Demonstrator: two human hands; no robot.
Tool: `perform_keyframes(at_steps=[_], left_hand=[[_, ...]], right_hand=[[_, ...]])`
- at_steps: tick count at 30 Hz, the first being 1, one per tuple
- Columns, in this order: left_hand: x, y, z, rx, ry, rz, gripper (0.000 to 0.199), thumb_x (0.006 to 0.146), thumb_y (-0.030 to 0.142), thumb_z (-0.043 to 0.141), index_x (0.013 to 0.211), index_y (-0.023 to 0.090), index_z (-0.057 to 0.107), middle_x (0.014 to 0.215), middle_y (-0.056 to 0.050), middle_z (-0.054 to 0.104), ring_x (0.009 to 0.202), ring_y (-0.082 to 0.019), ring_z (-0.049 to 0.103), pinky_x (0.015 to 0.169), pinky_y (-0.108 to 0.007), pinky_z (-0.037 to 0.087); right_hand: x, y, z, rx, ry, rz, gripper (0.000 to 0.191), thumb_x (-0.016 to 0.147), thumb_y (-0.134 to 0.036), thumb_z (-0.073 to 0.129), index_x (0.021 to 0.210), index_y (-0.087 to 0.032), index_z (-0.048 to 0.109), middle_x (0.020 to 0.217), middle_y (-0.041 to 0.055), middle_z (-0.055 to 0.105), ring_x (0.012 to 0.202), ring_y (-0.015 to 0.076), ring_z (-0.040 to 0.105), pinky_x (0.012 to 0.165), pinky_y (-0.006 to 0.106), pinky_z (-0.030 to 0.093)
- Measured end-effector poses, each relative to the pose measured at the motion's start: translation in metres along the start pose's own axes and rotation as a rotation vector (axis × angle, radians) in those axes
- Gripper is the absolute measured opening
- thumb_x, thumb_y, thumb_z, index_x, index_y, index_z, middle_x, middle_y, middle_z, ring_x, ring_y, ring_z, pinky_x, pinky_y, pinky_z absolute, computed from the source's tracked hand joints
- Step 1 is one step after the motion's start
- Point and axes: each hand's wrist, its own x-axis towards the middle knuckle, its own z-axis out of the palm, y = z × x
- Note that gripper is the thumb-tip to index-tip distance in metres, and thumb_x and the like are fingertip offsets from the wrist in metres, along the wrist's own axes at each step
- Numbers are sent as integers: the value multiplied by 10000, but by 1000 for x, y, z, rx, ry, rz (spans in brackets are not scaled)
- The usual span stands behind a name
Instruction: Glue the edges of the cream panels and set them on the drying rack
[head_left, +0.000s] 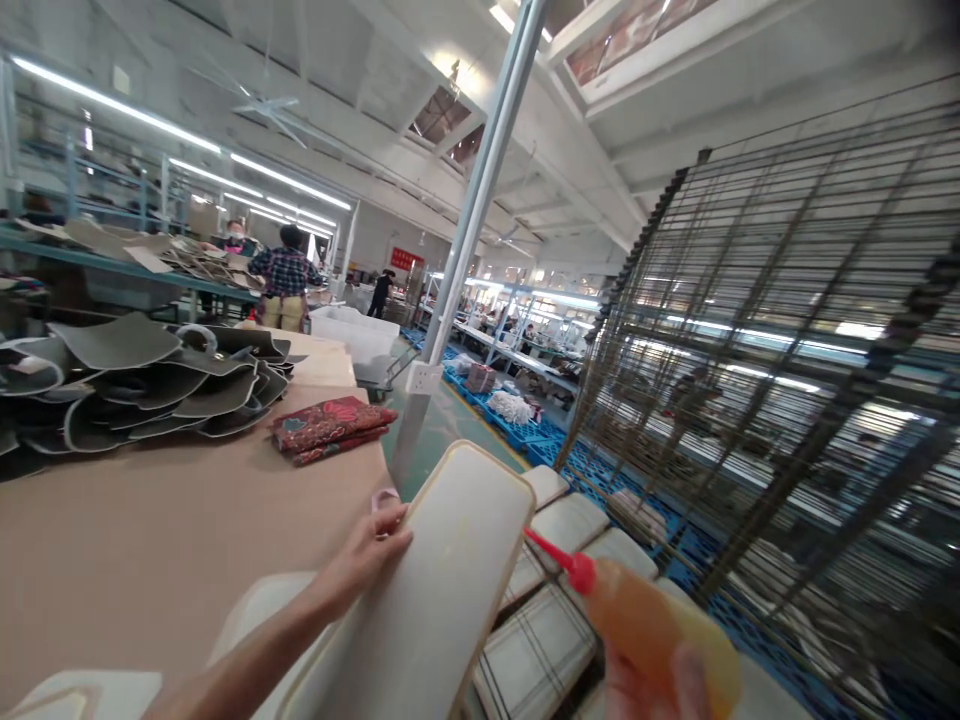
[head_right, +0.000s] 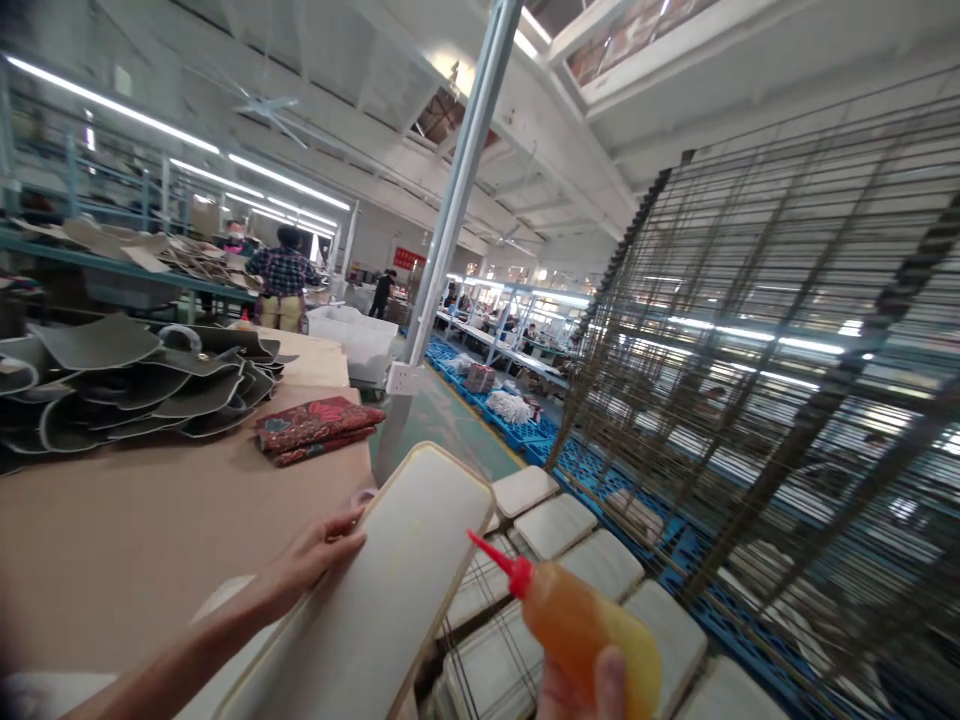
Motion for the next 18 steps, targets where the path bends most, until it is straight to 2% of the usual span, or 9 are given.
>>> perform_keyframes(at_steps=[3,8,11,15,18], left_hand=[[-4,1,7,79,72,29,555,641,519,669,1058,155,708,949,-43,708,939,-262,602,842,-326,463],[-8,-7,27,93,125,72,556,579,538,710,1007,183,735,1002,-45,720,1020,-303,604,937,-374,450],[-13,-10,42,100,146,83,552,576,546,725,1002,195,740,1038,-52,716,1057,-314,599,995,-407,418],[-17,-11,67,82,99,109,521,595,556,727,988,214,742,1045,-45,714,1106,-319,581,1039,-416,383],[-20,-8,89,96,52,145,478,618,549,717,966,222,742,1058,-42,707,1085,-310,587,1028,-395,398]], right_hand=[[26,-20,-8,152,136,120,457,643,-415,813,1011,-243,602,924,-37,715,910,164,661,761,297,579],[29,-16,-27,301,231,321,570,564,-339,879,1020,-186,572,890,49,722,846,237,683,703,377,601],[27,-19,-42,371,251,348,590,557,-329,884,1034,-191,565,913,59,721,875,253,678,722,381,600],[28,-37,-58,407,257,357,632,485,-315,915,1000,-169,580,899,94,719,883,303,672,696,403,605],[25,-47,-65,392,232,302,572,546,-362,887,997,-186,581,906,57,721,927,274,664,745,385,599]])
